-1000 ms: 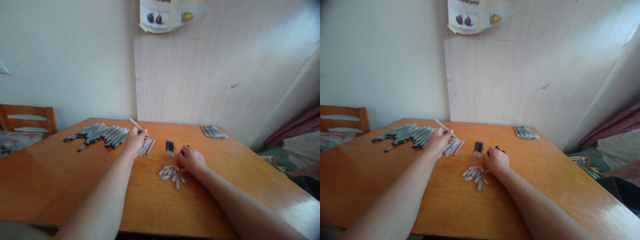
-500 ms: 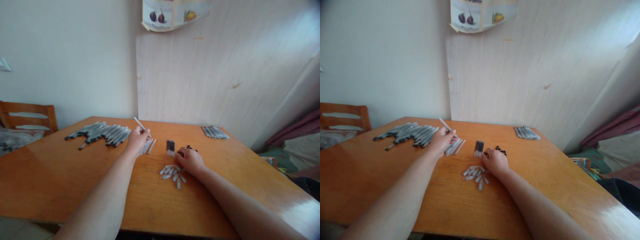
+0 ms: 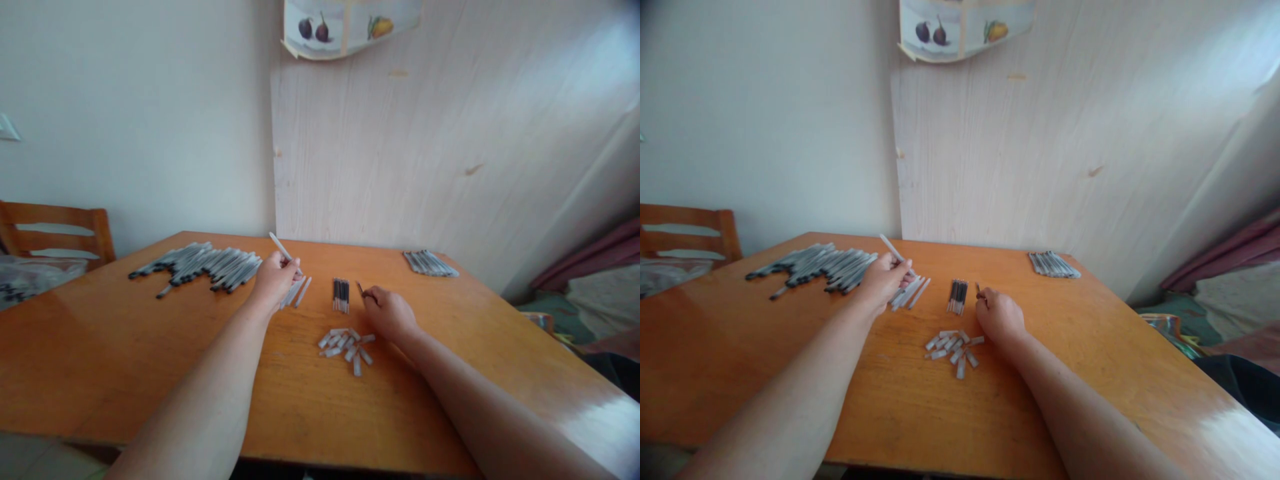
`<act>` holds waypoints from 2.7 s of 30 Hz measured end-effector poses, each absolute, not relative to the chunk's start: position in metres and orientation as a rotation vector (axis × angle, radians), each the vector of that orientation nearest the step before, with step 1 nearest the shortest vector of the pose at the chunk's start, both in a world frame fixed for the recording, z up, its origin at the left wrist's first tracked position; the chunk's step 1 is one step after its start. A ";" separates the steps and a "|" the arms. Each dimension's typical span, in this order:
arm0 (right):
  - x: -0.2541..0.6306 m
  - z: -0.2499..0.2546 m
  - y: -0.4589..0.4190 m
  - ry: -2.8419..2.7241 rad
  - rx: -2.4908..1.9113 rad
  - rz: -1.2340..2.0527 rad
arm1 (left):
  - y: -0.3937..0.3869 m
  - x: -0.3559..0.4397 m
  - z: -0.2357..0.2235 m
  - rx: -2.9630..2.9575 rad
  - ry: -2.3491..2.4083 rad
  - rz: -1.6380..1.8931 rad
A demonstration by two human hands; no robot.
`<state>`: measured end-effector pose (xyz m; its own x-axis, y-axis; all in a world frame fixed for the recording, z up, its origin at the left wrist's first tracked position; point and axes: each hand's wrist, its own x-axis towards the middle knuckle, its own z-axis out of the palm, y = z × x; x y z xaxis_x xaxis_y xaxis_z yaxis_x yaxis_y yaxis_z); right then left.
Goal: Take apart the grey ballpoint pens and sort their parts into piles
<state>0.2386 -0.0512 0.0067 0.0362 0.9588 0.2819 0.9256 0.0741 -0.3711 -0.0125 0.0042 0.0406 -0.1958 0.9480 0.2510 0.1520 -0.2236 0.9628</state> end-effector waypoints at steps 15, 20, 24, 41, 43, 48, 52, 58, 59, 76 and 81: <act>0.257 0.008 -0.043 -1.923 -1.814 0.181 | 0.004 -0.012 0.040 1.408 1.361 1.472; 0.249 0.010 -0.048 -1.987 -1.873 0.170 | 0.003 -0.012 0.041 1.424 1.371 1.464; 0.247 0.010 -0.048 -2.035 -1.826 0.204 | 0.003 -0.011 0.041 1.433 1.381 1.459; 0.233 0.015 -0.055 -2.136 -1.852 0.223 | 0.003 -0.010 0.039 1.429 1.365 1.467; 0.232 0.016 -0.056 -2.162 -1.838 0.223 | 0.003 -0.010 0.039 1.436 1.365 1.466; 0.230 0.017 -0.056 -2.156 -1.847 0.221 | 0.003 -0.009 0.038 1.452 1.360 1.462; 0.229 0.015 -0.056 -2.160 -1.826 0.195 | 0.004 -0.009 0.038 1.457 1.369 1.459; 0.229 0.010 -0.053 -2.182 -1.778 0.186 | 0.002 -0.008 0.038 1.442 1.372 1.453; 0.230 0.009 -0.053 -2.184 -1.775 0.189 | 0.003 -0.008 0.038 1.446 1.372 1.453; 0.232 0.005 -0.047 -2.161 -1.694 0.240 | 0.007 -0.012 0.033 1.530 1.385 1.412; 0.236 0.004 -0.048 -2.081 -1.643 0.276 | 0.008 -0.016 0.032 1.565 1.440 1.422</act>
